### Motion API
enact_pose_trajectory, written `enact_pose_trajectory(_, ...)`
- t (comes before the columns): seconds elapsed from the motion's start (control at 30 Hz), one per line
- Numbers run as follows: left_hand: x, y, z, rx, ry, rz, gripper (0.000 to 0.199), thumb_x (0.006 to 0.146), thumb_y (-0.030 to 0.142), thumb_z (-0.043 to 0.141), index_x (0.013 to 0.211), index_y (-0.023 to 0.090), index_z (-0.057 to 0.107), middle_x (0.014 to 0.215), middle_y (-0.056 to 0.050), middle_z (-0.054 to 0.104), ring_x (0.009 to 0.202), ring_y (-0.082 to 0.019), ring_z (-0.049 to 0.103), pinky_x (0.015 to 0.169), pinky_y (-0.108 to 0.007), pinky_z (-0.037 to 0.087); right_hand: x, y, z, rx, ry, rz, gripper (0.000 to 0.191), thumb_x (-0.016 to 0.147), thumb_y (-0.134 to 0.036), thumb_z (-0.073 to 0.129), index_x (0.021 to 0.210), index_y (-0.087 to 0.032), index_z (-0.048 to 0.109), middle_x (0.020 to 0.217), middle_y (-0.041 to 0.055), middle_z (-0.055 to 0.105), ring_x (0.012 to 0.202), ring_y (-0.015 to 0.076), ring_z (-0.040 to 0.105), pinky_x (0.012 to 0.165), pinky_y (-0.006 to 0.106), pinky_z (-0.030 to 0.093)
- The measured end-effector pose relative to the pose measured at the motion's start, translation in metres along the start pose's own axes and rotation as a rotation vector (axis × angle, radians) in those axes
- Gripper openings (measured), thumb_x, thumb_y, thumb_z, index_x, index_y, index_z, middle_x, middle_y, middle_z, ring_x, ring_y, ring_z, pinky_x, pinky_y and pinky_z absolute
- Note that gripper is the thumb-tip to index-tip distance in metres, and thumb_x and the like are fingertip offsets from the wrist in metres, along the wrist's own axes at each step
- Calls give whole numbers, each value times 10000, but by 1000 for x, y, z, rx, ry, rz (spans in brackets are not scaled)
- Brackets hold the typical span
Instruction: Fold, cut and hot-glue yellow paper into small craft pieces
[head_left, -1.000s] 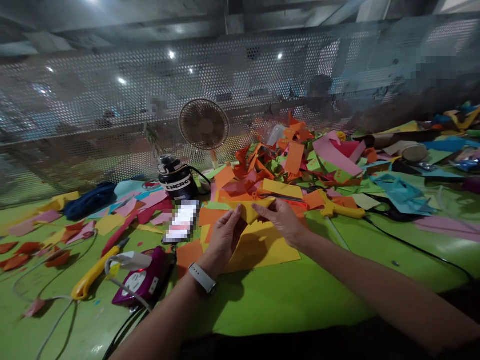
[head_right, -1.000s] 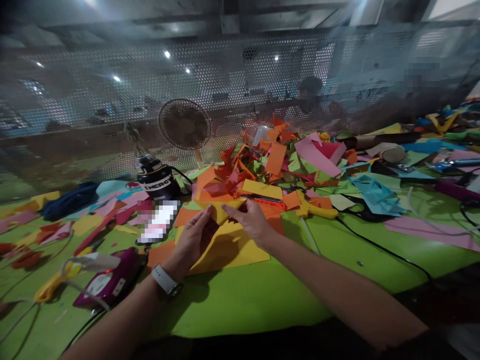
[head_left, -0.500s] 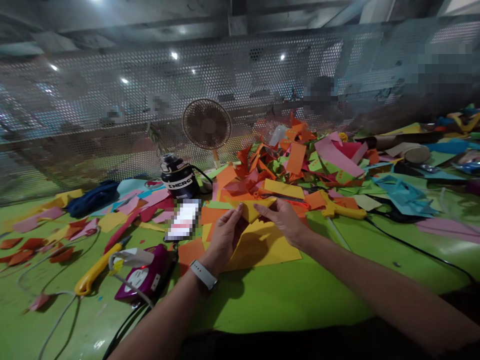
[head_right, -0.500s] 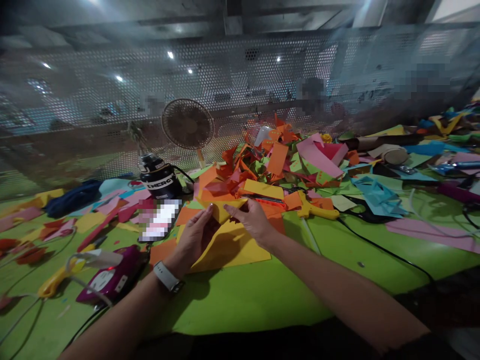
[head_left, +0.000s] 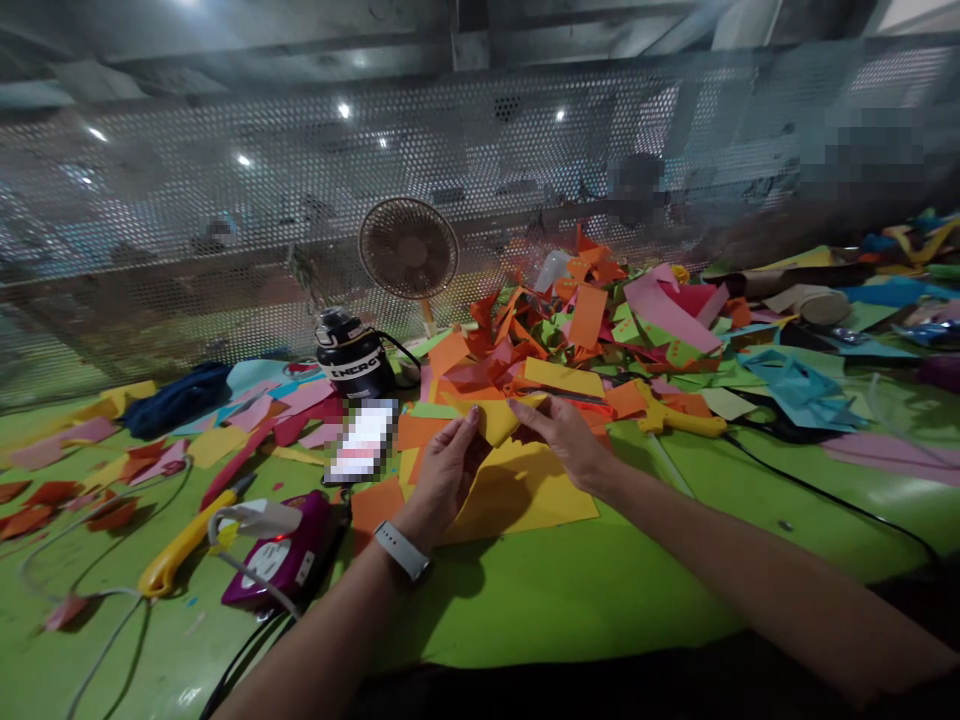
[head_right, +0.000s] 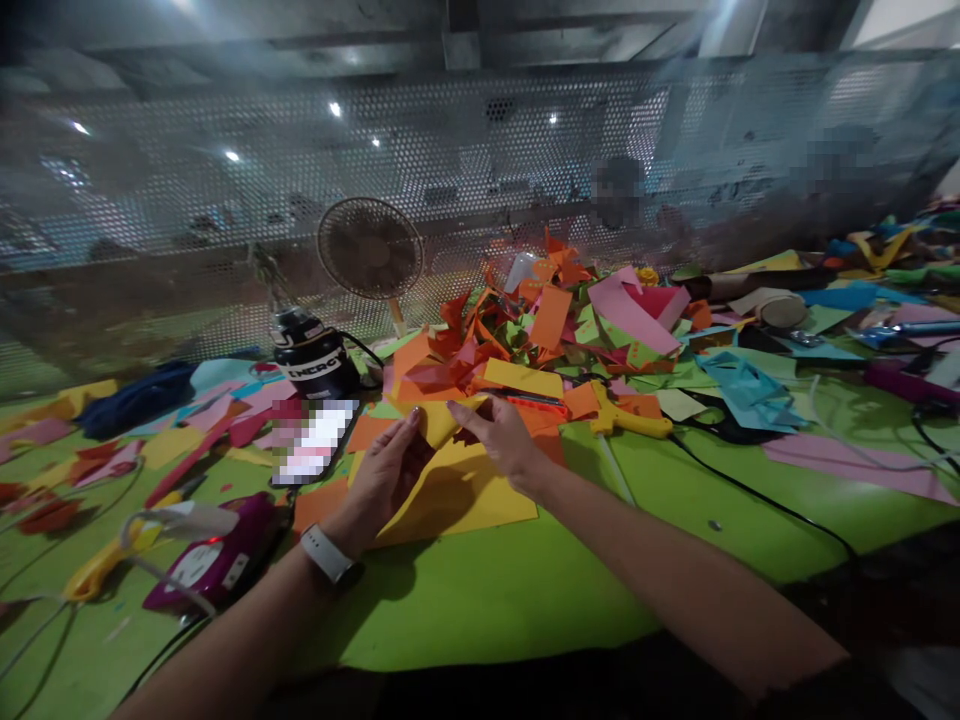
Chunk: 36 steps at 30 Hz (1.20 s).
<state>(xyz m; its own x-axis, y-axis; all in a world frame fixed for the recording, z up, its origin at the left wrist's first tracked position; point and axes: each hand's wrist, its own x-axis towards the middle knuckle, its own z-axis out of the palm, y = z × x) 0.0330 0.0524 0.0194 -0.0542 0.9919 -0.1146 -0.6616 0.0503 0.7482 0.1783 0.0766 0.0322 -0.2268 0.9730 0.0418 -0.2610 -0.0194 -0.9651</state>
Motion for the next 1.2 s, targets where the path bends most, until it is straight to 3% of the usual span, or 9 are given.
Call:
enact_pose_trajectory(0.33,-1,-1,0,29,-33,49,280,559,282,870,629,141,638,537,66,578,477,-35,505,506,-151,440,4,3,0,-40,76,-41,447,532,-534,820,637,-147,624,580,5,647,453,90,564,489,220,470)
enact_pose_trajectory(0.6,-2,-1,-1,118,9,49,308,542,354,866,661,159,660,639,23,651,589,-97,595,612,-210,474,3,0,-3,-23,95,30,499,672,-650,681,607,-160,615,519,38,636,444,131,601,459,232,475)
enact_pose_trajectory(0.77,-5,-4,4,97,23,58,321,548,352,864,697,156,658,645,14,656,626,-119,625,648,-229,489,-3,6,3,-73,-52,87,413,587,-507,812,718,-141,672,649,31,690,553,118,626,517,208,478)
enact_pose_trajectory(0.93,-8,-7,5,99,3,63,346,563,383,851,642,145,613,571,36,609,519,-91,565,545,-218,458,-5,12,11,-89,-120,116,384,503,-408,869,699,-124,701,635,19,695,519,99,593,534,217,469)
enact_pose_trajectory(1.07,-5,-6,2,118,12,63,340,554,377,856,665,144,633,542,50,584,485,-75,537,491,-195,420,-3,10,12,-54,-109,167,357,590,-461,822,640,-139,677,553,13,665,481,113,604,563,243,506)
enact_pose_trajectory(1.2,-3,-4,0,143,27,66,341,534,376,864,632,147,632,516,60,560,462,-70,513,482,-197,418,-3,8,9,-48,-111,204,444,761,-561,647,594,-151,650,532,49,659,463,141,614,557,271,520)
